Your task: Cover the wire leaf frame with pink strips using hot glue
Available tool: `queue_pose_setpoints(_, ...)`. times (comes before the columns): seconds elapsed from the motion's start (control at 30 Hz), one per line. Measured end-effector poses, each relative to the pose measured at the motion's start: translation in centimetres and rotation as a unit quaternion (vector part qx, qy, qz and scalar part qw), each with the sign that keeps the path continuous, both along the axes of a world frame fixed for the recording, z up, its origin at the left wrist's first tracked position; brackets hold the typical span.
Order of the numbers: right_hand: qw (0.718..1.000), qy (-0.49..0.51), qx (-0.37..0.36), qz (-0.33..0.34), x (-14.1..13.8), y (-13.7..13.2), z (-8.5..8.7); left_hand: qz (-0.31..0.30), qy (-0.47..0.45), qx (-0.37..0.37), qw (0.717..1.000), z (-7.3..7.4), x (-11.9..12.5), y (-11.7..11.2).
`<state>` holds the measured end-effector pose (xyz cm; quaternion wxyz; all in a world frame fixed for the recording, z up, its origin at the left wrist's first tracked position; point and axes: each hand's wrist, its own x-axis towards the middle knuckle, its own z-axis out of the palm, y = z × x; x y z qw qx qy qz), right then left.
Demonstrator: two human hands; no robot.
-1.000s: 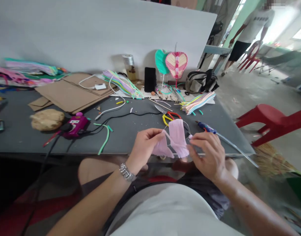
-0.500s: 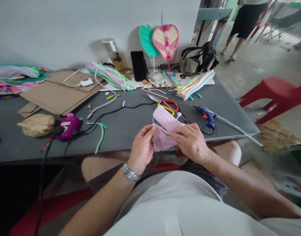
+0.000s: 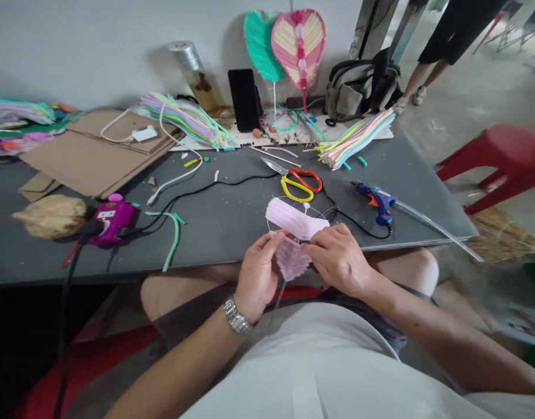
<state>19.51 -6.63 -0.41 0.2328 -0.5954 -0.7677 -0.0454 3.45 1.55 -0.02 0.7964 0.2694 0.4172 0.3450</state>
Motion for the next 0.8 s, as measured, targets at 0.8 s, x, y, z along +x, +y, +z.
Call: queue_pose_setpoints(0.8,0.998,0.056,0.029,0.03,0.4,0.1,-1.0,-0.065,0.102,-0.001,0.993,0.9,-0.5,0.8)
